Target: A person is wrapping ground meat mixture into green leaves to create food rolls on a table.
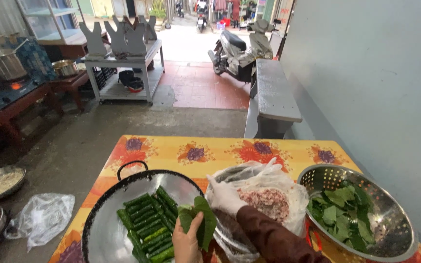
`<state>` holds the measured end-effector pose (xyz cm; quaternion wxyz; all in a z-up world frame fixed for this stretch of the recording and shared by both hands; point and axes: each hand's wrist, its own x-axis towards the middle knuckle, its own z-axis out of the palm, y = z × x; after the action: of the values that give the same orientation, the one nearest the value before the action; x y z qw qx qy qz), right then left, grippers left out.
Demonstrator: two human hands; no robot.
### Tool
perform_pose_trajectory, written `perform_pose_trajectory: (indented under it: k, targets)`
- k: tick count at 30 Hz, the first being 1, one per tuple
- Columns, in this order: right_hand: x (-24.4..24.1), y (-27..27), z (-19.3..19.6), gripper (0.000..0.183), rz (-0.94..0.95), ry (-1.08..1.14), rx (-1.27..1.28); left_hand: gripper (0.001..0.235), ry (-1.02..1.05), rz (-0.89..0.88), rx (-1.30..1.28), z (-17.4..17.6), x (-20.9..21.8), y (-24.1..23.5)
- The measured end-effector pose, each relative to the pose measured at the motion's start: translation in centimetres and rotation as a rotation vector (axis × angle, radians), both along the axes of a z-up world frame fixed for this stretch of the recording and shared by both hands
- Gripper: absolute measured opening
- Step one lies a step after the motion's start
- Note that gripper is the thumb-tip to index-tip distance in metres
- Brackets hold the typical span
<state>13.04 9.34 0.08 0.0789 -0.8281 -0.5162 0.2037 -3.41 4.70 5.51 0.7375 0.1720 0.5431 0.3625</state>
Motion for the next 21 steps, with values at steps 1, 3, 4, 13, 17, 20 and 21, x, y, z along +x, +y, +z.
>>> perform_pose_trajectory:
  k: [1, 3, 4, 13, 17, 20, 21]
  targets:
    - [0.5, 0.2, -0.5, 0.094, 0.002, 0.007, -0.007, 0.088, 0.007, 0.002, -0.007, 0.3, -0.1, -0.4]
    - [1.5, 0.9, -1.1, 0.111, 0.037, 0.027, 0.024, 0.059, -0.164, 0.069, 0.026, 1.2, -0.4, -0.9]
    - [1.6, 0.9, -1.4, 0.111, 0.041, 0.032, 0.02, 0.059, -0.159, 0.074, 0.021, 1.0, -0.4, -1.1]
    - [3.4, 2.6, -2.7, 0.1, 0.002, 0.103, -0.034, 0.08, -0.193, 0.101, 0.046, -0.4, -0.7, -1.0]
    - [4.7, 2.7, -3.3, 0.064, 0.067, 0.341, 0.06, 0.044, -0.278, 0.146, 0.106, -2.3, -0.6, -0.7]
    - [4.4, 1.5, -1.8, 0.077, 0.018, 0.457, 0.12, 0.044, -0.259, 0.142, 0.128, -2.4, -0.6, -0.7]
    - [4.6, 1.3, -1.7, 0.073, 0.039, 0.438, 0.119, 0.048, -0.239, 0.135, 0.128, -2.1, -0.6, -0.8]
